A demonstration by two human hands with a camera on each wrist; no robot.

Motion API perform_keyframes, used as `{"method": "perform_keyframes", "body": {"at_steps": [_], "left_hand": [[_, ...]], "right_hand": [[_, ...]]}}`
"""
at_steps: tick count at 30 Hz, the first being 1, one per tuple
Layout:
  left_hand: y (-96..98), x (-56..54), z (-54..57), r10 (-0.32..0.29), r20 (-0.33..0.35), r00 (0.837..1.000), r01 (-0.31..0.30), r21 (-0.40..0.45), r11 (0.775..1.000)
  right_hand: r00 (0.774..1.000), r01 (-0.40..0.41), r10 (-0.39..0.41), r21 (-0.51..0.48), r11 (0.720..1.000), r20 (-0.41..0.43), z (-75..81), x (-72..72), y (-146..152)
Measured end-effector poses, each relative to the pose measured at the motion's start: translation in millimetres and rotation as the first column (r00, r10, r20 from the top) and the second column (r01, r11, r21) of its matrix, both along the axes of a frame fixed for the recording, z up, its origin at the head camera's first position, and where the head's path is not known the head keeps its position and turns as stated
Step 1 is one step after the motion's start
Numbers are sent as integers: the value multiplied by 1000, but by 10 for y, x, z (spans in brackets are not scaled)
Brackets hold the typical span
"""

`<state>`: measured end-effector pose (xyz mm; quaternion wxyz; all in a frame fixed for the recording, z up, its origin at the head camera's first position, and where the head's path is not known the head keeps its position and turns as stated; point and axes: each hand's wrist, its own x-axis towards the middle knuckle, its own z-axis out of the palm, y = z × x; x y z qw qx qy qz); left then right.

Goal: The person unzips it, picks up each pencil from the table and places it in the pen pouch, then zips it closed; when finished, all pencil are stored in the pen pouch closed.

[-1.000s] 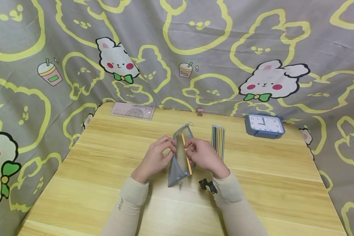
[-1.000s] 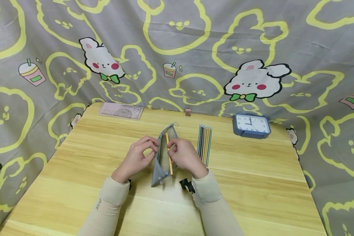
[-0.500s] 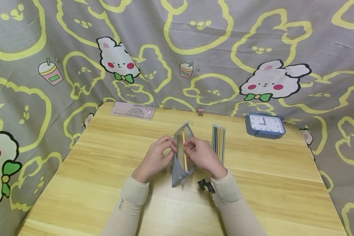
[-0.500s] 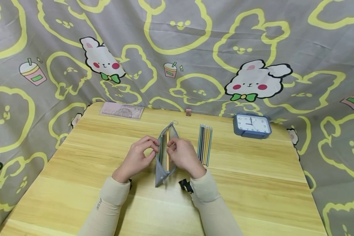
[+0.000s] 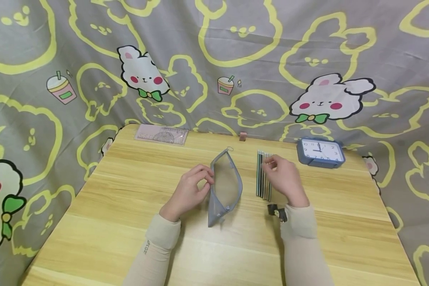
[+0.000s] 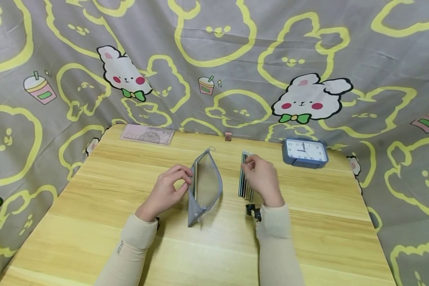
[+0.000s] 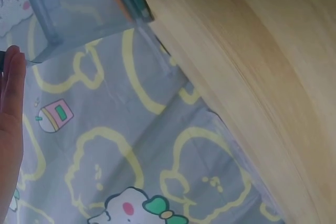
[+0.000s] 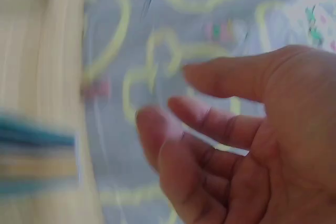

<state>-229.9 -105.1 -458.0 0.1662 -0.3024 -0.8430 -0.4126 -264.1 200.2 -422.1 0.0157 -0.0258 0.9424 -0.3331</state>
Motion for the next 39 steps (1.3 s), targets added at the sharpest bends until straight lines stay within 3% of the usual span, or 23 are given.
{"method": "perform_keyframes", "body": {"at_steps": [6,11,15,24,34,39], "left_hand": [[-5,0,4,-3,-5,1000,3,-3,1000],[0,10,6,-8,-6,1000,8,-2,1000],[6,10,0,-5,-5,1000,5,-2,1000],[10,4,4,0,18,1000,1,-14,1000],[2,3,-6,-8,13,1000,8,-7,1000],[-2,0,-8,-12,9,1000,12,-4,1000]], "right_hand": [[996,82,-83,137,987,6,-277,-117,336],[998,55,-61,159,986,34,-522,-192,376],[999,19,-27,175,984,43,-615,-225,337],[997,0,-17,223,975,77,-583,-233,283],[960,58,-144,329,943,242,-465,-151,270],[965,64,-126,258,964,231,-342,-105,273]]}}
